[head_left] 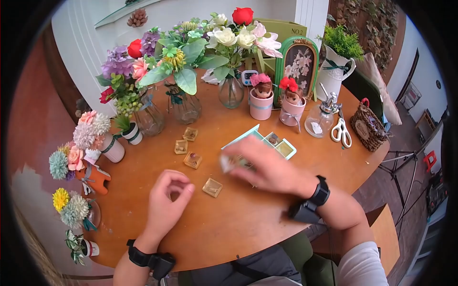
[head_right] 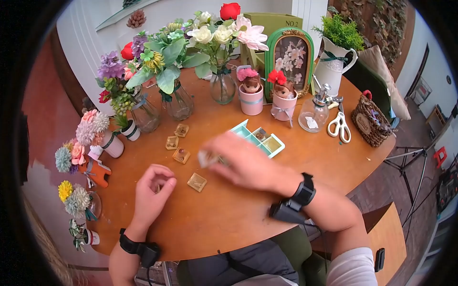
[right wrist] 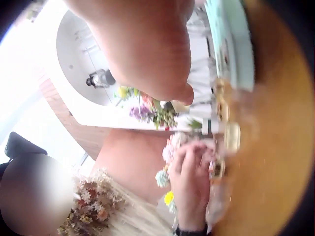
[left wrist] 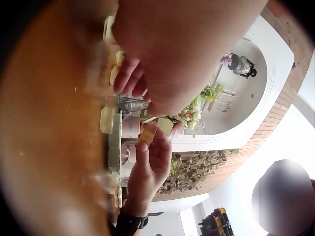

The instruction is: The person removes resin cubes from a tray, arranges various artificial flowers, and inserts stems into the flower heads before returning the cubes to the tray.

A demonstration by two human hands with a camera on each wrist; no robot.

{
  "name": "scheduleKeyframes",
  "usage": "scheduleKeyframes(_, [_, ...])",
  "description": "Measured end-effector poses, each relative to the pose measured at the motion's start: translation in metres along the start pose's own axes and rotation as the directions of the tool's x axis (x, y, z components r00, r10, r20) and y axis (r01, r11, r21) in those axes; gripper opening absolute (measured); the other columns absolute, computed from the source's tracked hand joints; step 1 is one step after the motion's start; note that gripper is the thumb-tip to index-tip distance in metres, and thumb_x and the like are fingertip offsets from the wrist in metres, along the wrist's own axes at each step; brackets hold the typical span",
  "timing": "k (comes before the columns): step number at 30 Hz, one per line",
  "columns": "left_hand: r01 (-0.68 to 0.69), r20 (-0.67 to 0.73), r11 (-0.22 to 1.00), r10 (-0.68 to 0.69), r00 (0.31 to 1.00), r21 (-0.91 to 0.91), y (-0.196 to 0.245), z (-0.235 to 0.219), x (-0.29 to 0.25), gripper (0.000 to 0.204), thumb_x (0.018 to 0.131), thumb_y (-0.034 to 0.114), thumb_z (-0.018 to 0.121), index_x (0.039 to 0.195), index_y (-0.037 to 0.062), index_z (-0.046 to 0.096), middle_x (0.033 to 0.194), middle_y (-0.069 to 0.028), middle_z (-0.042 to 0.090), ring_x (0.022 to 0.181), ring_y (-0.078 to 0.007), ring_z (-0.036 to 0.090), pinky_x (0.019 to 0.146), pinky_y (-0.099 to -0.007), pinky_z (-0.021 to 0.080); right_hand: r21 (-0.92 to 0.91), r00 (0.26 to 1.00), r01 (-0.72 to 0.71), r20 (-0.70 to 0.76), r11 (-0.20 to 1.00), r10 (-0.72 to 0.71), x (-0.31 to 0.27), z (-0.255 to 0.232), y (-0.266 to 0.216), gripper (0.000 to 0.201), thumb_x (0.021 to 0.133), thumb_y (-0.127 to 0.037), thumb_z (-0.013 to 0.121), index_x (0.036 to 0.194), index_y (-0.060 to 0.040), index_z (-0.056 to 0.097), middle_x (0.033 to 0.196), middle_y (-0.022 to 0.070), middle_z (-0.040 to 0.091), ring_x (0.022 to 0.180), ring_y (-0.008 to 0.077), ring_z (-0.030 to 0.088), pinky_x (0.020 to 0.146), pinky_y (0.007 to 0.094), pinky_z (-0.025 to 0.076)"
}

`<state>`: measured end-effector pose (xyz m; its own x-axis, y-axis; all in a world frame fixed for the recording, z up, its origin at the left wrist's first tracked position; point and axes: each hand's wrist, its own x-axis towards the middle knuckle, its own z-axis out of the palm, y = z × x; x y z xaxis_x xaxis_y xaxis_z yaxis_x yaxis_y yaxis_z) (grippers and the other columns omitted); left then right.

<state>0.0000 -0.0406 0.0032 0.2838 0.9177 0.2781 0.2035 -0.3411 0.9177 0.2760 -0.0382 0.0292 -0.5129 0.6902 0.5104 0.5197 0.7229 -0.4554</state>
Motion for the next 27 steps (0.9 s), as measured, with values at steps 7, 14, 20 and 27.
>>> scheduleKeyframes(7, [-0.074,-0.046,0.655,0.164,0.985,0.752,-0.016,-0.029,0.009,0.038,0.082,0.023,0.078,0.104,-0.0028,0.061,0.103,-0.0151,0.057,0.1,-0.0318,0.051,0.087,-0.0387,0.045,-0.081,0.959,-0.272,-0.11,0.959,0.262,-0.003,-0.036,0.069,0.042,0.085,0.0,0.068,0.125,-0.0065,0.058,0.116,0.0115,0.061,0.103,0.0288,0.062,0.087,0.0368,0.052])
scheduleKeyframes(14, [0.001,-0.015,0.561,0.02,1.0,0.828,-0.001,-0.021,-0.001,0.055,0.08,0.034,0.08,0.111,-0.0064,0.06,0.112,-0.0177,0.052,0.105,-0.0343,0.049,0.091,-0.0408,0.045,-0.115,0.962,-0.253,0.08,0.961,0.263,-0.005,-0.036,0.076,0.037,0.087,-0.003,0.067,0.123,-0.0051,0.06,0.117,0.0133,0.063,0.107,0.0295,0.062,0.092,0.0391,0.051])
scheduleKeyframes(20, [-0.004,0.009,0.626,-0.005,1.0,0.78,-0.006,-0.023,-0.003,0.056,0.08,0.031,0.08,0.114,-0.0082,0.059,0.11,-0.0181,0.052,0.104,-0.0354,0.053,0.091,-0.042,0.047,-0.08,0.97,-0.213,0.098,0.974,0.221,-0.006,-0.033,0.081,0.039,0.087,-0.007,0.069,0.125,-0.0048,0.06,0.118,0.0132,0.063,0.108,0.0299,0.061,0.093,0.0388,0.05])
scheduleKeyframes(27, [-0.007,0.018,0.648,-0.011,1.0,0.762,-0.004,-0.024,-0.001,0.048,0.079,0.027,0.079,0.11,-0.0051,0.06,0.108,-0.0161,0.054,0.104,-0.0336,0.056,0.09,-0.0403,0.047,-0.24,0.973,-0.23,-0.074,0.943,0.219,-0.008,-0.027,0.077,0.05,0.081,-0.022,0.079,0.125,-0.006,0.061,0.107,0.012,0.061,0.102,0.0264,0.057,0.088,0.0366,0.05])
